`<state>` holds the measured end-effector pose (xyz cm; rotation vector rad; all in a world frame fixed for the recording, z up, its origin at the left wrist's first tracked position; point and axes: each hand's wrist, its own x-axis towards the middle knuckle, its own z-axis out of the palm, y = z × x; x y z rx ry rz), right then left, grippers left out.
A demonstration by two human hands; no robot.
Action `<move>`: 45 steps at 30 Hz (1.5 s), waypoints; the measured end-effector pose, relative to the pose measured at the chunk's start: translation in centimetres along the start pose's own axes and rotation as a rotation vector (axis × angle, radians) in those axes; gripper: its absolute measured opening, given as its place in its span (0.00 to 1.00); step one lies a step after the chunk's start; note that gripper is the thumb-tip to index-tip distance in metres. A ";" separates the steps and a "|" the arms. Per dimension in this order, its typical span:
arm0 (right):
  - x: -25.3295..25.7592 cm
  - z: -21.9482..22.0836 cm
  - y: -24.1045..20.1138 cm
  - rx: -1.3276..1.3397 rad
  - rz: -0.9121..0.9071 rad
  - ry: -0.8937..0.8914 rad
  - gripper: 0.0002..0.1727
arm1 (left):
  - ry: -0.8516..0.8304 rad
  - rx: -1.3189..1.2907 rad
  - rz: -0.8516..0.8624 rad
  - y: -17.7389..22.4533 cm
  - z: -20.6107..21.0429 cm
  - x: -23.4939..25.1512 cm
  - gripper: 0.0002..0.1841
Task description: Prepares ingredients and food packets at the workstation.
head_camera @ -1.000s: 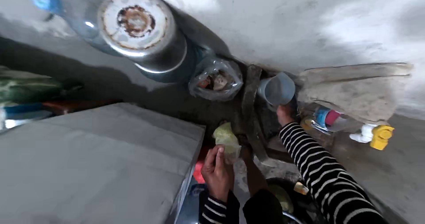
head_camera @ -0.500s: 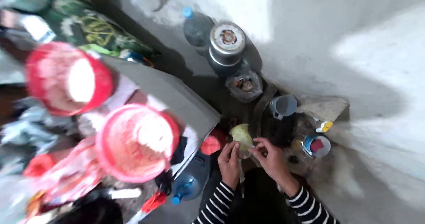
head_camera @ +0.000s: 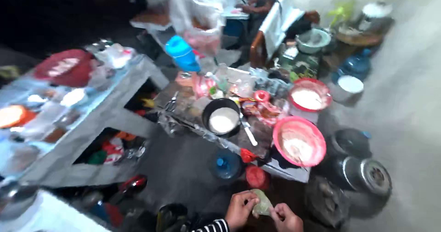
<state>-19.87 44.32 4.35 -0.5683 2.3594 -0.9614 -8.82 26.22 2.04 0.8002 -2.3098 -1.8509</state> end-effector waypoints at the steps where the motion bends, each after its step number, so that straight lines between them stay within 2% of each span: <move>1: 1.0 1.3 -1.9 -0.055 -0.030 -0.084 0.16 | 0.069 -0.019 -0.045 -0.2 -2.0 -0.8 0.11; 3: 2.7 4.2 -6.1 -0.106 -0.057 -0.220 0.16 | 0.225 -0.060 -0.089 -1.0 -6.0 -2.4 0.10; 7: 5.5 11.2 -14.1 -0.088 -0.248 -0.415 0.11 | 0.460 -0.153 -0.162 -3.2 -14.9 -4.6 0.09; 11: 8.0 19.4 -22.4 -0.289 -0.494 -0.499 0.13 | 0.476 -0.300 -0.292 -6.1 -25.5 -6.3 0.09; 13: 9.1 23.7 -24.7 -0.307 -0.575 -0.460 0.12 | 0.475 -0.325 -0.348 -7.1 -30.1 -6.9 0.09; 16: 10.7 28.0 -30.7 -0.310 -0.495 -0.490 0.16 | 0.496 -0.254 -0.310 -7.2 -37.2 -7.4 0.09; 19: 12.4 30.8 -35.7 -0.275 -0.414 -0.517 0.20 | 0.527 -0.111 -0.281 -7.5 -42.6 -6.9 0.11; 22: 15.1 32.2 -40.0 -0.320 -0.432 -0.524 0.23 | 0.510 -0.030 -0.289 -7.4 -47.1 -4.4 0.12; 25: 18.3 32.6 -43.4 -0.326 -0.511 -0.454 0.21 | 0.474 -0.010 -0.275 -6.1 -50.9 -1.5 0.12; 28: 21.6 31.3 -47.9 -0.381 -0.525 -0.405 0.20 | 0.449 0.122 -0.173 -4.7 -54.5 2.7 0.13; 30: 23.4 30.3 -50.4 -0.359 -0.534 -0.365 0.19 | 0.374 0.184 -0.144 -3.4 -56.6 5.7 0.14; 33: 27.6 29.9 -52.2 -0.307 -0.510 -0.355 0.16 | 0.216 0.164 -0.216 -2.0 -59.4 11.0 0.14; 38: 35.2 30.8 -53.9 -0.297 -0.454 -0.310 0.15 | 0.111 0.209 -0.291 -1.3 -63.0 20.2 0.17; 45: 43.0 33.2 -53.4 -0.236 -0.323 -0.389 0.14 | 0.061 0.235 -0.389 -4.5 -65.1 29.9 0.17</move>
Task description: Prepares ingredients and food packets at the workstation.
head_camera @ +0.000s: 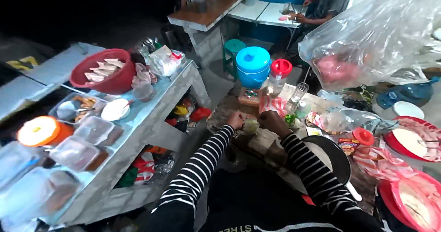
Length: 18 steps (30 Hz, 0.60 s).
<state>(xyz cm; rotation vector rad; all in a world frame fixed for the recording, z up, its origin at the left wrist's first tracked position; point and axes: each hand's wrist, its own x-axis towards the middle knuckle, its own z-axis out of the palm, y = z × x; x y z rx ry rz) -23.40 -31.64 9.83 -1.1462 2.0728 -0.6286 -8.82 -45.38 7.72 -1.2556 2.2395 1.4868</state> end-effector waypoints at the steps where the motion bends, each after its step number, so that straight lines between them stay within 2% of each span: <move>1: 0.7 0.3 0.4 -0.002 0.018 -0.008 0.14 | -0.004 -0.001 -0.004 -0.4 0.1 1.2 0.17; 5: 2.7 1.3 1.8 -0.025 0.039 0.000 0.17 | -0.004 0.010 0.016 -1.3 -0.1 4.8 0.13; 9: 2.6 1.4 2.2 -0.173 -0.060 0.063 0.19 | -0.031 -0.016 0.048 -1.2 -0.8 6.0 0.15; 10: 2.6 1.3 2.0 -0.216 -0.074 0.049 0.23 | -0.042 -0.007 0.046 -1.0 -1.1 6.2 0.15; 13: 2.9 2.6 0.6 -0.272 -0.015 0.022 0.43 | -0.076 0.039 0.064 -1.2 -1.5 6.9 0.15; 15: 3.8 3.8 0.2 -0.228 -0.016 0.078 0.41 | -0.100 0.092 0.077 -0.9 -2.0 7.0 0.15; 18: 4.9 4.3 -0.7 -0.189 0.036 0.116 0.27 | -0.140 0.183 0.145 -0.6 -3.1 6.8 0.14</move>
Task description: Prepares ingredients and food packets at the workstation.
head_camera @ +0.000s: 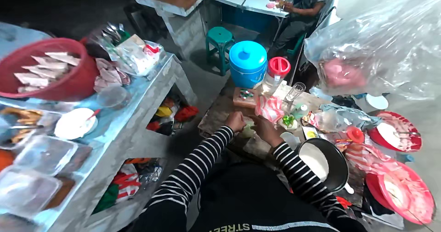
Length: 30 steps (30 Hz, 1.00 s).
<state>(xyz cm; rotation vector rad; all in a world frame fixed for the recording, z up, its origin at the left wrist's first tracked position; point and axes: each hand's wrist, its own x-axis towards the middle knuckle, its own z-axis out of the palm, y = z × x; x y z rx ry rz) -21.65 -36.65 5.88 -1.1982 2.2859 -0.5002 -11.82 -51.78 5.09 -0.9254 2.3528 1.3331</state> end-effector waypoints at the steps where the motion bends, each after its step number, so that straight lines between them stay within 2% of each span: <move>1: 0.2 0.2 0.0 -0.008 0.008 0.015 0.23 | -0.004 0.017 0.044 -0.2 -0.2 0.0 0.14; 4: 0.2 1.1 0.8 0.001 -0.017 0.110 0.12 | 0.124 -0.038 0.216 -2.1 -0.3 -0.3 0.14; 7: -0.2 1.3 1.5 0.044 -0.025 0.183 0.09 | 0.471 -0.121 0.323 -5.6 0.8 -1.2 0.17; 8: -0.3 1.4 1.6 0.049 -0.024 0.196 0.09 | 0.517 -0.124 0.340 -6.9 1.5 -1.4 0.18; 11: -0.7 1.4 1.7 0.062 -0.039 0.223 0.08 | 0.378 -0.046 0.414 -9.3 4.1 -1.9 0.30; 13: -0.8 1.2 1.8 0.058 -0.045 0.215 0.08 | 0.294 0.028 0.438 -9.2 5.6 -1.5 0.40; 14: -0.9 1.1 1.8 0.049 -0.046 0.211 0.08 | 0.287 0.042 0.460 -9.1 6.3 -1.0 0.42; 17: -1.0 1.1 2.0 0.038 -0.070 0.215 0.07 | 0.310 0.009 0.558 -9.1 7.7 0.7 0.39; 23: -1.1 0.7 2.0 0.020 -0.085 0.168 0.10 | 0.386 -0.022 0.699 -8.2 8.8 2.1 0.22; 30: -0.6 0.7 2.3 0.044 -0.130 0.175 0.10 | 0.327 -0.104 0.696 -6.6 9.2 1.8 0.22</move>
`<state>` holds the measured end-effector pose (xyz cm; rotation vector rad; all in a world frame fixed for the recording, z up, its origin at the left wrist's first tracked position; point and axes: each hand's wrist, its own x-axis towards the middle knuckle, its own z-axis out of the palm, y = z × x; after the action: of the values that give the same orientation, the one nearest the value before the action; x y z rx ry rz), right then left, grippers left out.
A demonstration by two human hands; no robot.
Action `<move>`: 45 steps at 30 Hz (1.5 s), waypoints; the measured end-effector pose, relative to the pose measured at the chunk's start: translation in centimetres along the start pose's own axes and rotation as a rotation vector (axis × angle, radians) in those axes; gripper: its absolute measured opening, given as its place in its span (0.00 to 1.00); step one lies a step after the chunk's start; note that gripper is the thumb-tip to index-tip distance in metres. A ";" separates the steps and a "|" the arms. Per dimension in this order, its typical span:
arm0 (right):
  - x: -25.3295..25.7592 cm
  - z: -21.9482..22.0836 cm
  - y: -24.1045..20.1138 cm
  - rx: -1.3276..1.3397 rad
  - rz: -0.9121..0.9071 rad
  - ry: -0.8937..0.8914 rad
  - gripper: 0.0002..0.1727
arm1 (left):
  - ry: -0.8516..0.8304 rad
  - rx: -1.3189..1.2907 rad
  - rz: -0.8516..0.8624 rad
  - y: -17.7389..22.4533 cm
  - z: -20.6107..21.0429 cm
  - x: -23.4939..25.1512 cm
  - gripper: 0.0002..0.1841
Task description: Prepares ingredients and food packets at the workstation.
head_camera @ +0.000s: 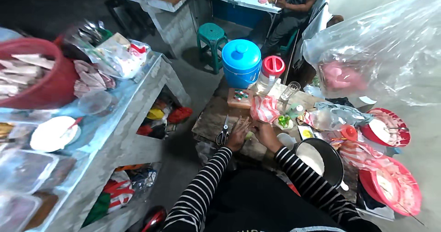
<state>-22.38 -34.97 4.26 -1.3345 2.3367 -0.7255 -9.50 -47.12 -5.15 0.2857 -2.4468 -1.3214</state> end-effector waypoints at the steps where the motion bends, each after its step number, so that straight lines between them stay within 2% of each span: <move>1: 0.0 0.0 0.0 0.009 0.014 -0.010 0.10 | -0.019 -0.011 0.005 0.0 0.0 0.1 0.23; 3: 0.1 -0.2 -0.2 0.023 0.062 -0.037 0.12 | -0.037 -0.023 0.001 0.2 0.2 0.1 0.25; 5: 0.2 -0.5 -0.5 0.034 0.106 -0.098 0.19 | 0.005 -0.039 -0.005 -0.2 1.0 -0.2 0.24; 8: 0.3 -1.0 -0.7 0.038 0.082 -0.163 0.25 | 0.037 -0.001 -0.032 -1.3 2.4 -0.4 0.24; 13: 0.3 -1.2 -0.7 -0.170 -0.065 -0.173 0.23 | -0.026 0.086 -0.096 1.1 2.1 0.2 0.24; 16: 1.0 -1.7 -0.5 -0.304 -0.140 -0.132 0.20 | 0.019 0.090 -0.092 0.8 2.8 -0.1 0.23; 20: 4.8 -3.2 1.2 -0.221 0.082 -0.356 0.22 | 0.170 0.098 -0.081 0.2 4.1 -1.2 0.17; 23: 8.7 0.0 3.3 -0.197 0.156 -0.402 0.19 | 0.216 0.109 -0.170 1.8 3.9 -1.7 0.22; 26: 11.6 5.2 5.0 -0.197 0.150 -0.511 0.18 | 0.314 -0.001 -0.174 3.0 4.5 -2.2 0.20; 30: 12.9 8.9 6.0 -0.275 0.167 -0.498 0.23 | 0.293 -0.039 -0.195 3.8 4.7 -2.6 0.16; 35: 12.4 9.5 5.1 -0.391 0.147 -0.560 0.22 | 0.263 -0.022 -0.215 3.7 4.4 -2.8 0.16; 40: 13.4 9.1 4.8 -0.425 0.177 -0.679 0.26 | 0.226 -0.034 -0.238 3.2 3.3 -2.2 0.15; 45: 13.5 8.5 5.9 -0.474 0.052 -0.711 0.27 | 0.163 -0.018 -0.281 3.6 2.2 -1.9 0.18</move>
<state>-28.58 -46.32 -6.73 -1.3957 1.9773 0.3206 -8.69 -42.81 -3.62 0.7261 -2.3187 -1.3690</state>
